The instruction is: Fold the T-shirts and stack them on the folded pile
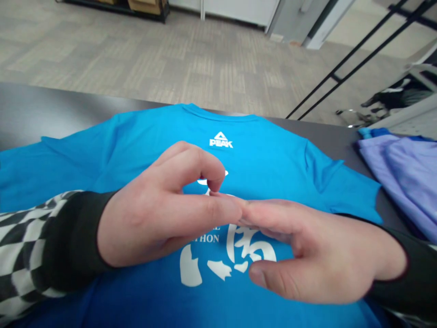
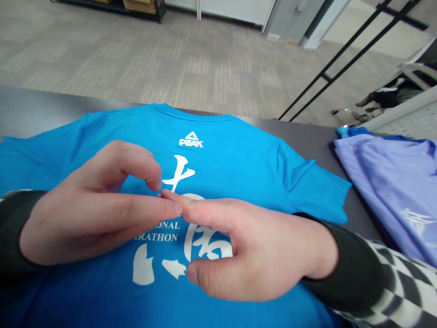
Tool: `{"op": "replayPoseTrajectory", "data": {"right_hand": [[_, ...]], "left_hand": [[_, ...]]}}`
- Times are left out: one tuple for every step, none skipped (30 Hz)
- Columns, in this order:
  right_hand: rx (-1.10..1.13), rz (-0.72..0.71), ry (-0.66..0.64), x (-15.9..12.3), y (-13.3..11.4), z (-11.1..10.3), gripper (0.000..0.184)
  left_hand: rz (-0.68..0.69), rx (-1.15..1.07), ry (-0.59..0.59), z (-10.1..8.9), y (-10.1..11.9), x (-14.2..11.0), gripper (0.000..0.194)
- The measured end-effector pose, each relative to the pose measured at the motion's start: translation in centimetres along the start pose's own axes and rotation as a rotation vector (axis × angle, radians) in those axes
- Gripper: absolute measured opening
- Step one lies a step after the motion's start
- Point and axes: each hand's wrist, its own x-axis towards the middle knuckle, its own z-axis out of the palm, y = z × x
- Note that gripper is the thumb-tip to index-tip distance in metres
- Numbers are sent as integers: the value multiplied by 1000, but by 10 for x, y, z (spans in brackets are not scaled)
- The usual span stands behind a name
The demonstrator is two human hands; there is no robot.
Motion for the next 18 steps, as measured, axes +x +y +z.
{"op": "replayPoseTrajectory", "data": {"right_hand": [[-13,-1,-5,1,-1,-1,84],[-24,-3,-6,2,-1,-1,82],[-33,-7,-3,2,-1,-2,81],[-42,-6,0,2,-2,-2,80],[-51,-5,4,2,-2,-2,79],[-58,-6,6,2,-1,-2,78],[-63,-7,6,2,-1,-2,78],[-67,-12,8,1,-1,-1,78],[-69,-17,8,1,0,-1,78],[-70,-23,9,1,0,-1,78],[-72,-27,10,0,1,0,77],[-75,-27,10,0,1,0,77],[-80,-23,12,0,1,0,77],[-85,-16,13,0,1,0,76],[-89,-8,12,0,1,0,76],[-93,-3,14,-1,1,0,76],[-96,0,15,-1,1,0,77],[-98,2,14,-1,1,0,77]], "left_hand": [[14,-3,-8,0,-1,0,30],[24,-7,-17,-1,-1,1,30],[28,-11,-30,-1,-2,1,30],[24,-14,-41,-1,-2,0,31],[13,-14,-46,-2,-2,0,31],[-1,-14,-43,-1,-2,-1,32],[-10,-13,-34,-1,-1,-1,31],[-17,-10,-25,-1,-1,-2,31],[-11,-8,-13,-1,-1,-1,30],[2,-7,-4,-1,-1,-1,28],[18,-5,-1,-1,-1,0,27],[29,-4,-2,-1,-1,1,26],[37,-4,-4,-1,-2,2,24],[44,-4,-6,-2,-3,3,23],[47,-3,-8,-2,-3,4,23],[52,-3,-6,-3,-4,5,22],[62,-2,-7,-3,-4,5,21],[64,5,-11,-3,-4,5,21]]}}
